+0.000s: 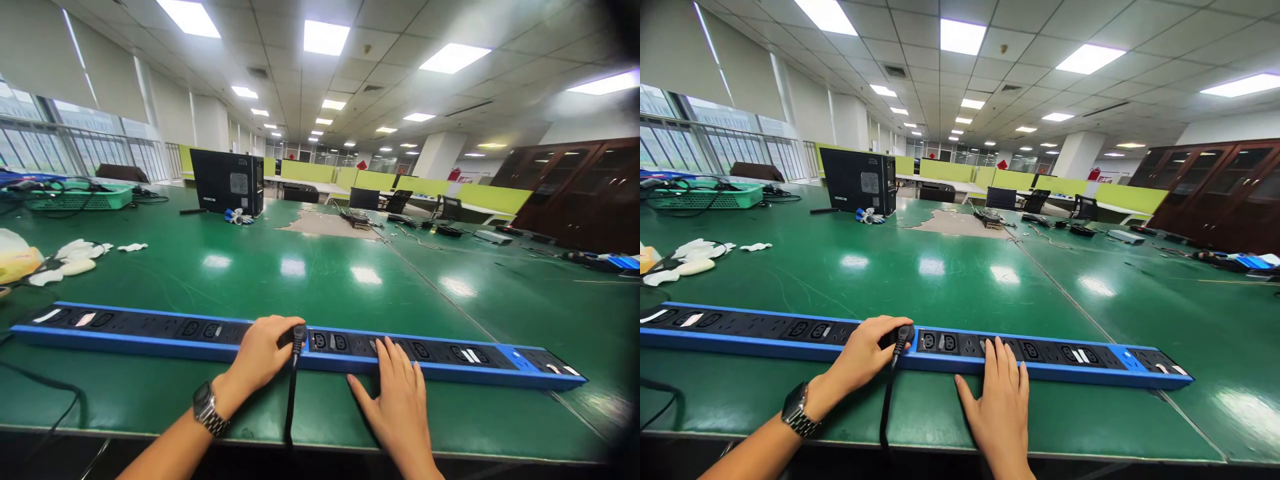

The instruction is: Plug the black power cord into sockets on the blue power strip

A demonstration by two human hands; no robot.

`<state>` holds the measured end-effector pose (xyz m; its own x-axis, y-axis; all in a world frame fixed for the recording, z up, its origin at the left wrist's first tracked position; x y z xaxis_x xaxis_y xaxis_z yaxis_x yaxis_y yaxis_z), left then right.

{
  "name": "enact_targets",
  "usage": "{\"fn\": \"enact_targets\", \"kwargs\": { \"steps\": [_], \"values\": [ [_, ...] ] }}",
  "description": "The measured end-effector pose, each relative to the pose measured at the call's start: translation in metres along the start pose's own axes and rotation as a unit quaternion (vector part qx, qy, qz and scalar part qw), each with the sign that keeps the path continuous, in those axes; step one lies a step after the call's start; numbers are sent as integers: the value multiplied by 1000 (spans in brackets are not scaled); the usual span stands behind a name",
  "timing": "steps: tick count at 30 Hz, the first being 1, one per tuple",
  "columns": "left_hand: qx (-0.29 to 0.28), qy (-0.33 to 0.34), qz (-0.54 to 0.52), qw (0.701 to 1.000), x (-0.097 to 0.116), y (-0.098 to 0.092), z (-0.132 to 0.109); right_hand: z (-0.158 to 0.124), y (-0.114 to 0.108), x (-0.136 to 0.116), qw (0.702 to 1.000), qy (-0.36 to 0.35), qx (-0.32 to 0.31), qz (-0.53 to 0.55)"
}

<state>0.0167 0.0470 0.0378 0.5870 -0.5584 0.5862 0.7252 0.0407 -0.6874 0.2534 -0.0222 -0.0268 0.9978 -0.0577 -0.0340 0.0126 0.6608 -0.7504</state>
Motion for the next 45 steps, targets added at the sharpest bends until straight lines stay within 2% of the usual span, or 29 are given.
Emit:
{"fn": "enact_targets", "kwargs": {
  "steps": [4,11,16,19,22,24,26,29,33,37,45],
  "values": [
    [-5,-3,47,999,2,1,0,0,1,1,1000,1,-2,3],
    [-29,48,72,996,14,8,-7,0,0,0,1000,-1,-5,5],
    [-8,51,84,995,15,15,-11,0,2,1,1000,-1,-4,13],
    [29,44,54,997,15,16,-9,0,4,2,1000,6,-8,12],
    [111,41,-5,993,14,-2,-7,0,3,3,1000,5,-11,16],
    [165,18,-29,986,6,-24,-9,-1,3,3,1000,3,-11,17],
    [189,-21,-37,981,-10,-49,-13,0,2,2,1000,5,-10,16],
    [168,-75,-26,983,-39,-78,-24,0,2,2,1000,7,-10,17],
    [92,-60,34,993,-62,-83,-36,0,3,2,1000,4,-6,10],
    [79,-31,97,992,-64,-79,-40,0,2,1,1000,-6,-5,1],
    [48,-3,123,991,-59,-73,-44,0,3,4,1000,-1,-10,13]
  ]
}}
Point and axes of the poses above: each hand's wrist, its own z-axis towards the middle knuckle, its own y-axis out of the palm, x = y × z, the point moved 6 cm from there along z, towards the middle knuckle, and after that the axes turned 2 degrees about -z, right-handed, at the moved point
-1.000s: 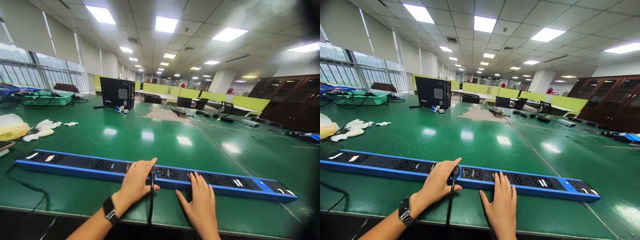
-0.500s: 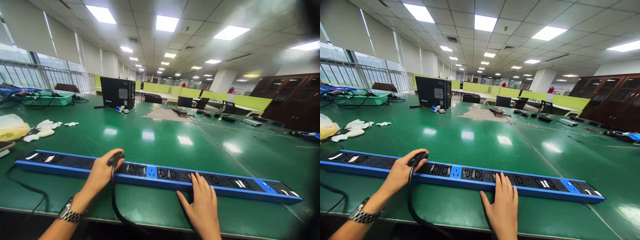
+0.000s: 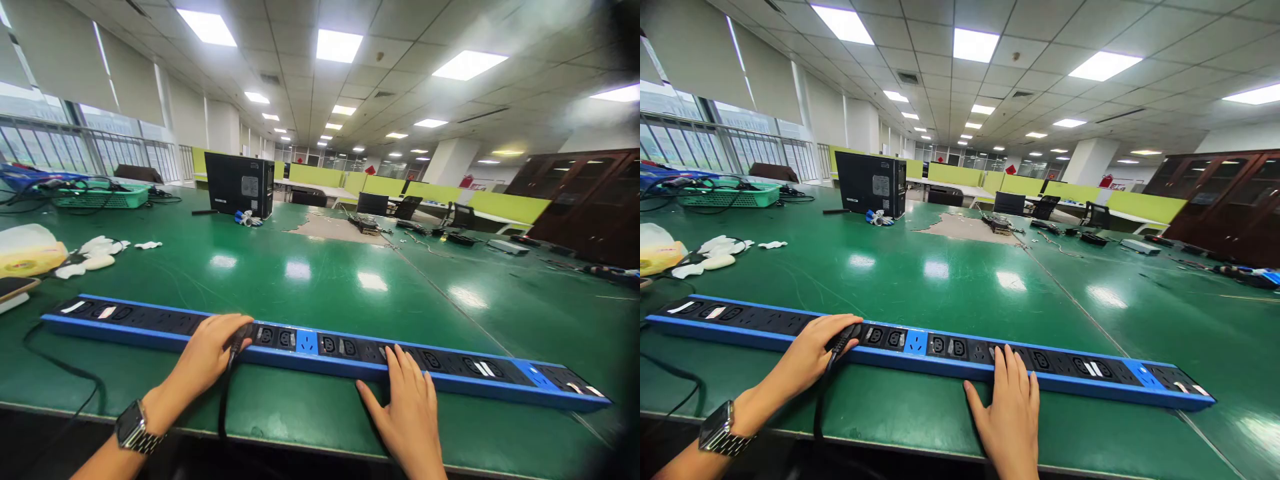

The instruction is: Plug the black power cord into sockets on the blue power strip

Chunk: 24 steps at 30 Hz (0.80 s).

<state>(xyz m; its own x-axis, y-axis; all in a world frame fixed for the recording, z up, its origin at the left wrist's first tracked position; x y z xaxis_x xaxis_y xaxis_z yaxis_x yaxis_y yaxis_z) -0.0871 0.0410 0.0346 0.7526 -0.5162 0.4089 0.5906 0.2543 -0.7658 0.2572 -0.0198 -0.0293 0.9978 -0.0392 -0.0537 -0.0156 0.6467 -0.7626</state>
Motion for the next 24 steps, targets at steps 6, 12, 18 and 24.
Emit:
{"fn": "enact_targets", "kwargs": {
  "steps": [6,12,18,24],
  "values": [
    [-40,1,30,999,-8,6,-6,0,-10,-41,997,22,2,67],
    [-26,-11,75,997,-15,10,-10,33,-29,-152,964,-66,-68,248],
    [-18,11,97,995,-17,15,-13,72,-12,-224,935,-101,-159,300],
    [-11,23,120,992,-21,18,-15,81,-15,-225,898,-60,-88,426]
  ]
}}
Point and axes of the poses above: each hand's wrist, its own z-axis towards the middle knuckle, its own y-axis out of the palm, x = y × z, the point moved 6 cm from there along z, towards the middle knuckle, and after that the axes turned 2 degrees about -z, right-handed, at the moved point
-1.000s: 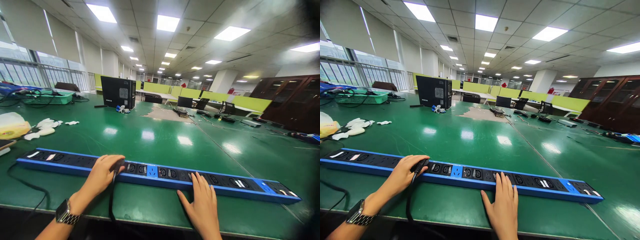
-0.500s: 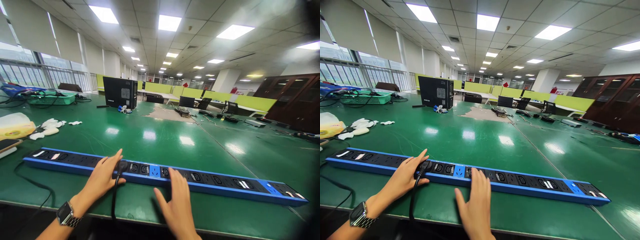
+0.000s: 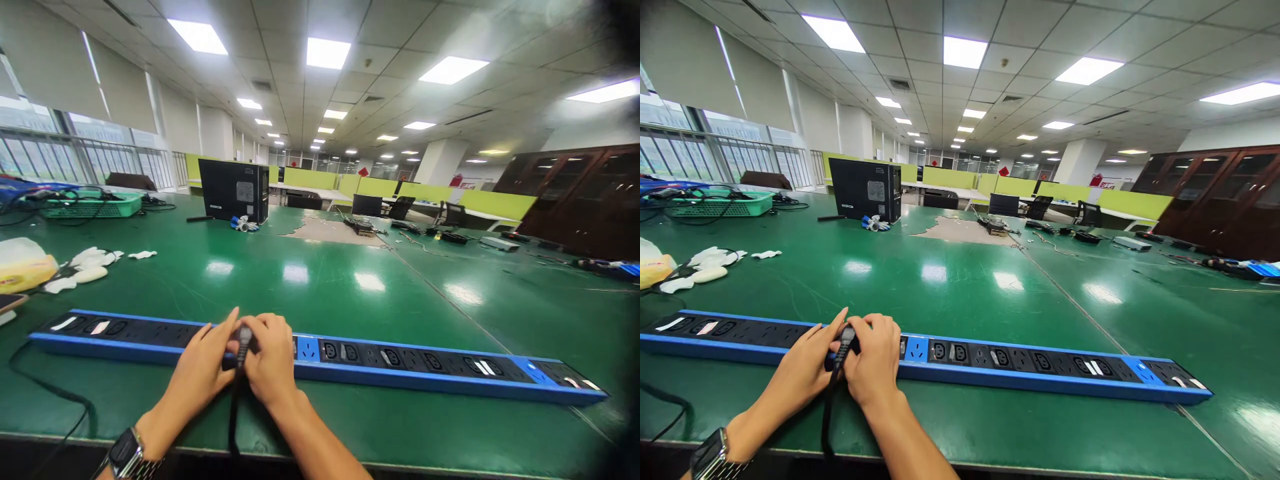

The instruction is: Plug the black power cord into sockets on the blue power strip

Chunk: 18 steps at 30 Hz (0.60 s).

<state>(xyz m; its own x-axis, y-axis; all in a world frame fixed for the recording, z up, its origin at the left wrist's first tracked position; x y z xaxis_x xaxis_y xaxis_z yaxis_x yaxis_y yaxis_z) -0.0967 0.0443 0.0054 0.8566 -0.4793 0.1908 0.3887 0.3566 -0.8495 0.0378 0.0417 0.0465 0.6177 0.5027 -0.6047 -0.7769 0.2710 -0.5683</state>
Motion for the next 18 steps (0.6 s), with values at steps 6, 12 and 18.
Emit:
{"fn": "enact_targets", "kwargs": {
  "steps": [6,12,18],
  "values": [
    [-2,-3,5,1000,4,-3,2,-17,-73,66,976,135,136,102],
    [0,-14,-2,1000,5,-5,2,-40,-92,94,992,111,56,-30],
    [2,-1,10,1000,6,-5,1,-37,-83,73,989,54,60,-126]
  ]
}}
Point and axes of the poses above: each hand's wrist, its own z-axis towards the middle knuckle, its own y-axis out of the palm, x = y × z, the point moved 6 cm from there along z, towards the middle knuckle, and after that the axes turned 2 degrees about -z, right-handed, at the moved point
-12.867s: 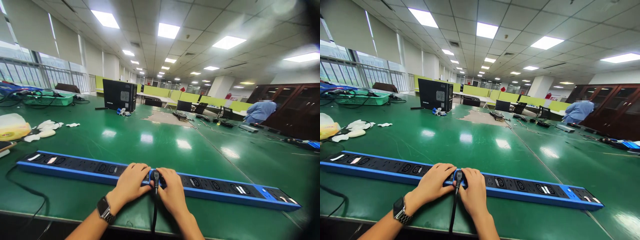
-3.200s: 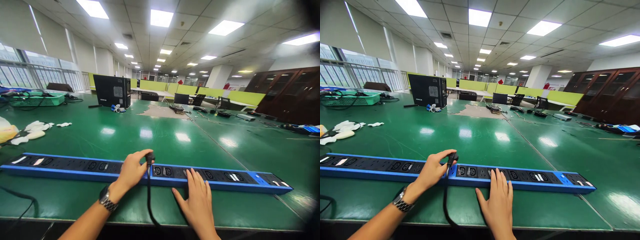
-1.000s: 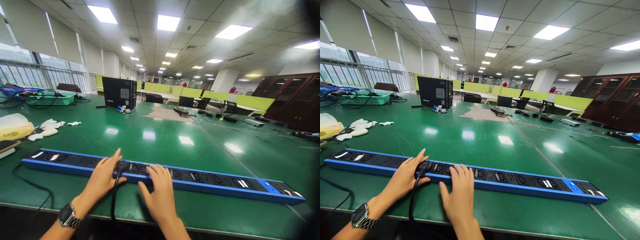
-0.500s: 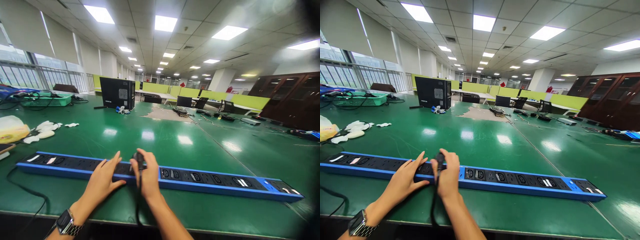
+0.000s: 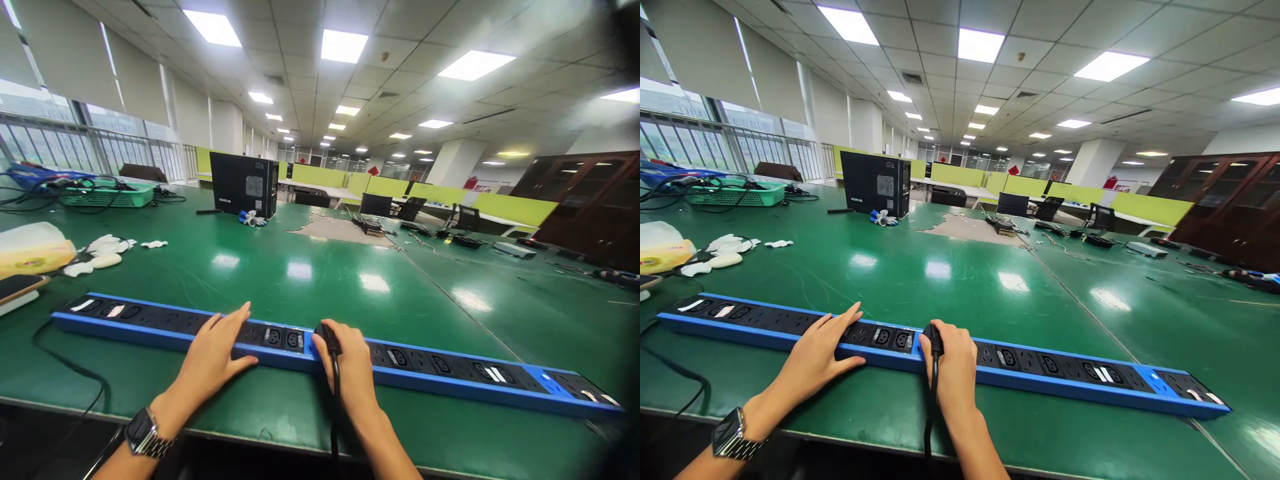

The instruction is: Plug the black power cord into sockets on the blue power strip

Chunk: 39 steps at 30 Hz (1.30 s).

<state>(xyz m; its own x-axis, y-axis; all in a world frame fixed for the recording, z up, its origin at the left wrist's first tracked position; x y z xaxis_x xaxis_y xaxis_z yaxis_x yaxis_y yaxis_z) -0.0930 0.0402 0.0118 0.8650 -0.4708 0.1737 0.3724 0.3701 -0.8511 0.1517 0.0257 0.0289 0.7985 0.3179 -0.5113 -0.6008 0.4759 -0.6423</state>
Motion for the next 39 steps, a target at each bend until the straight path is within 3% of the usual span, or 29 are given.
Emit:
{"fn": "enact_targets", "kwargs": {
  "steps": [10,15,20,24,28,33,36,39],
  "values": [
    [4,2,-3,1000,1,0,0,-8,5,-9,990,-48,-60,-115],
    [-8,-35,-29,999,10,-1,4,-22,-2,-5,980,-103,-86,-150],
    [-55,4,-149,987,57,5,24,-38,-43,55,976,-33,63,-205],
    [-77,28,-214,973,96,18,44,-52,-74,106,971,30,160,-175],
    [-42,-9,-243,969,106,27,51,-62,-72,127,971,68,116,-198],
    [26,-17,-347,938,122,17,56,-66,-64,125,967,77,89,-224],
    [2,1,-348,937,155,21,70,-67,-64,124,967,83,85,-226],
    [-56,19,-323,945,189,40,84,-67,-64,125,967,85,79,-225]
  ]
}}
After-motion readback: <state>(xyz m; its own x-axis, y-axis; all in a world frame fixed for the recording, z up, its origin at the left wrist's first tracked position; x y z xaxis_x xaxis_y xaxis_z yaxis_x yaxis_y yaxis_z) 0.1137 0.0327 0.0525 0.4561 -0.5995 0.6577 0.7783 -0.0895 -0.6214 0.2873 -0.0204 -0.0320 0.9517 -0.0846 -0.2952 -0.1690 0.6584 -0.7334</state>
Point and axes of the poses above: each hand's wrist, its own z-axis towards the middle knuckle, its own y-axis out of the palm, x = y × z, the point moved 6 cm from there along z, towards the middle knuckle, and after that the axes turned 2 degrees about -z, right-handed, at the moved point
